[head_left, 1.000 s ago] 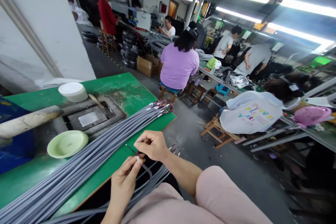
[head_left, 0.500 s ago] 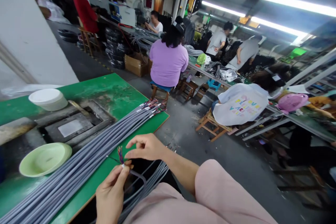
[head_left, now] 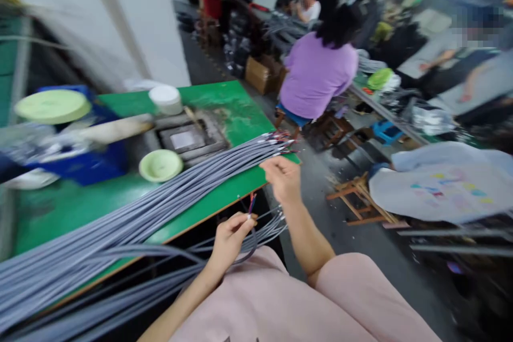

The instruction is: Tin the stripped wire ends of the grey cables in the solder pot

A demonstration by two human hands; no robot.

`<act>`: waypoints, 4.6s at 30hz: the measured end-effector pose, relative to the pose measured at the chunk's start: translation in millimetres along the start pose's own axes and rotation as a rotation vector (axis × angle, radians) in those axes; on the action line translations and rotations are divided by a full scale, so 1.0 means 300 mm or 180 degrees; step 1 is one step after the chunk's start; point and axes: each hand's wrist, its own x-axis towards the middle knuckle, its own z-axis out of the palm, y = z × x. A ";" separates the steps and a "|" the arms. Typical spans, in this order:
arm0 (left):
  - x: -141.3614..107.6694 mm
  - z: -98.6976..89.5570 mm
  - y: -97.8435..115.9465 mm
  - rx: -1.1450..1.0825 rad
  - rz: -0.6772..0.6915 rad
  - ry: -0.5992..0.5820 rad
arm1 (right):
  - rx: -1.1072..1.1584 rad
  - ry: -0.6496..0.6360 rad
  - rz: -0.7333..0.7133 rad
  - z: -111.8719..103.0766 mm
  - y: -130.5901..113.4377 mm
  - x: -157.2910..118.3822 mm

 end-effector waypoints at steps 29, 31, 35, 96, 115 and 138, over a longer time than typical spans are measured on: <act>0.014 -0.038 0.010 -0.0940 0.0224 0.0439 | -0.1535 -0.1246 -0.0625 0.095 0.041 -0.090; 0.015 -0.041 0.014 -0.1110 0.0141 0.0490 | -0.1500 -0.1183 -0.0761 0.099 0.043 -0.099; 0.021 -0.051 0.032 -0.1837 -0.0220 0.0606 | -0.1348 -0.1205 -0.0861 0.077 0.050 -0.098; -0.037 -0.523 0.128 0.2885 0.1938 0.3234 | -0.2218 -0.2701 -0.2320 0.657 0.025 0.294; -0.043 -0.526 0.125 0.2821 0.2045 0.3242 | -0.2218 -0.2508 -0.2589 0.635 -0.052 0.304; -0.041 -0.533 0.110 0.2800 0.2375 0.3333 | -0.1964 -0.1829 -0.1677 0.618 0.101 0.636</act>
